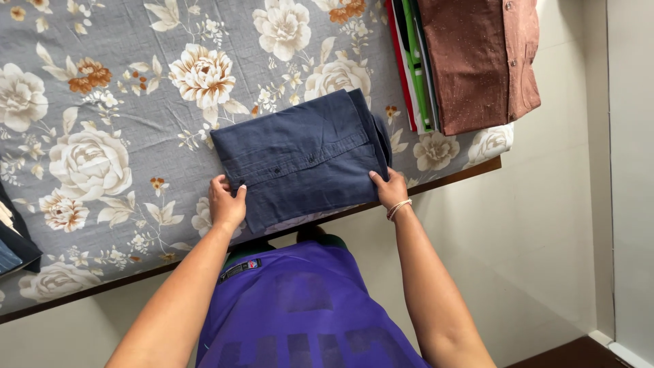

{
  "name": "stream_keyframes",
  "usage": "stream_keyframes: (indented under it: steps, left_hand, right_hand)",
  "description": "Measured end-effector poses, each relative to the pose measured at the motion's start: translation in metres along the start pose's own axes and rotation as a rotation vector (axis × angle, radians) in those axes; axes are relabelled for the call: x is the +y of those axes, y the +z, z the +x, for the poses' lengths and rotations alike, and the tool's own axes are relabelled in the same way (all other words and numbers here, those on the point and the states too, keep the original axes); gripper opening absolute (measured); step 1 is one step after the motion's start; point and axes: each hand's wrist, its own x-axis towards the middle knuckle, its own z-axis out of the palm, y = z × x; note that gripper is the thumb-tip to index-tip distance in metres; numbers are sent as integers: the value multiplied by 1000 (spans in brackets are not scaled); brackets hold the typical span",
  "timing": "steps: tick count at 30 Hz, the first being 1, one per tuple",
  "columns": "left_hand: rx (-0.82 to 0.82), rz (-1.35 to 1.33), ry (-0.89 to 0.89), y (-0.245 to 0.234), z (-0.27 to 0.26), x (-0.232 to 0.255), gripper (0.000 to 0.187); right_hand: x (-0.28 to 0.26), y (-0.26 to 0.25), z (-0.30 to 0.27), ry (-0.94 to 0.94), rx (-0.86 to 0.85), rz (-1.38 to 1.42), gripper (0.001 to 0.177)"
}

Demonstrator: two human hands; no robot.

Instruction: Folding various shirts on a bed and stacking them.

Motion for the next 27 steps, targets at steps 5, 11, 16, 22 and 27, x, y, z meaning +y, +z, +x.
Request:
stream_keyframes:
  steps: [5, 11, 16, 22, 27]
  left_hand:
    - [-78, -48, -3, -4, 13, 2, 71]
    - [-161, 37, -32, -16, 9, 16, 87]
    - [-134, -18, -18, -19, 9, 17, 88]
    - [-221, -242, -101, -14, 15, 3, 74]
    - [-239, -220, -100, -17, 14, 4, 75]
  right_hand:
    - [16, 0, 6, 31, -49, -214, 36]
    - [-3, 15, 57, 64, 112, -316, 49]
    - [18, 14, 72, -93, 203, -473, 42]
    - [-49, 9, 32, -35, 259, -524, 29]
    - [-46, 1, 54, -455, 385, -534, 21]
